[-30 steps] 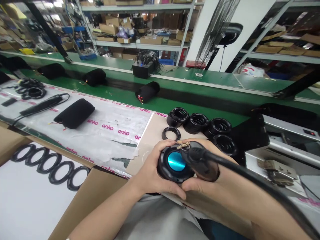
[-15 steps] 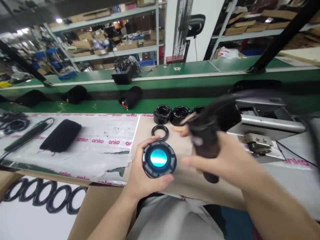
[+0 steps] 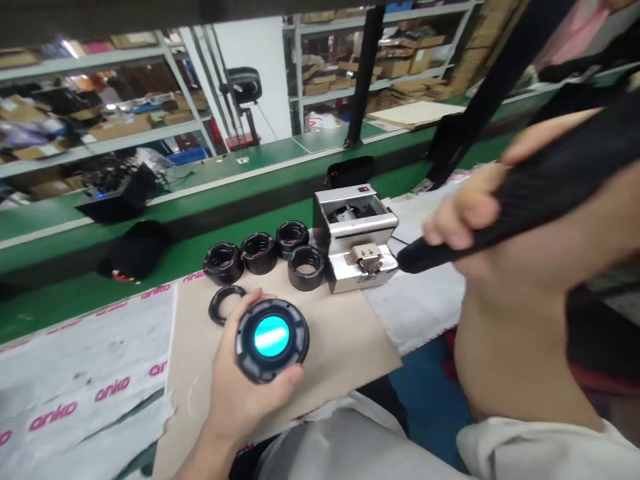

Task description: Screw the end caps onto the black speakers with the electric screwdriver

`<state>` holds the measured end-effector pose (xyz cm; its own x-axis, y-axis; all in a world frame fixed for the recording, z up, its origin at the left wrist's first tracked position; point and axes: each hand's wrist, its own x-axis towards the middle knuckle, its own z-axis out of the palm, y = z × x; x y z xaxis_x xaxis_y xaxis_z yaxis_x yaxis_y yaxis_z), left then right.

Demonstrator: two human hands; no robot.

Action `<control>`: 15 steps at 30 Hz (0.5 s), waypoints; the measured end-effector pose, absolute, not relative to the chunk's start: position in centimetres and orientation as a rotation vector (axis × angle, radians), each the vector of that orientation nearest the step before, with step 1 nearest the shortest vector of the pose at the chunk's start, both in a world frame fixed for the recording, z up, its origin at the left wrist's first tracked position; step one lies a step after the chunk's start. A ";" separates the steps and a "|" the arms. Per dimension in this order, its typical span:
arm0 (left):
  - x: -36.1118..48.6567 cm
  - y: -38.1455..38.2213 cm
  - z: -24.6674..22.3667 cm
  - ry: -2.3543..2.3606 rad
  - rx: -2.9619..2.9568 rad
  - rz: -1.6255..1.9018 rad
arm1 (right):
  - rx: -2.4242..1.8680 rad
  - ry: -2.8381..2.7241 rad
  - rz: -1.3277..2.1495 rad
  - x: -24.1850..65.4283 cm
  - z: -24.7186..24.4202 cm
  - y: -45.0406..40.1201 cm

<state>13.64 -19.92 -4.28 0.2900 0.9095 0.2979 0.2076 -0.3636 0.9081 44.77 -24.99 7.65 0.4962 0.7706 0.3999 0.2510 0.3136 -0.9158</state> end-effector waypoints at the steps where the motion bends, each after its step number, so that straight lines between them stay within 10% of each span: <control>1: 14.9 -19.5 -4.2 0.964 1.780 1.091 | -1.139 -1.023 0.439 44.4 7.6 -24.2; 15: 18.9 -18.5 -3.4 0.791 1.800 0.976 | -1.125 -0.968 0.649 42.9 5.4 -20.7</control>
<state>18.90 -18.53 -3.42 0.4809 0.8291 0.2851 0.1075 -0.3785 0.9193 42.86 -20.71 5.35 0.4571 0.8355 0.3050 0.0351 0.3257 -0.9448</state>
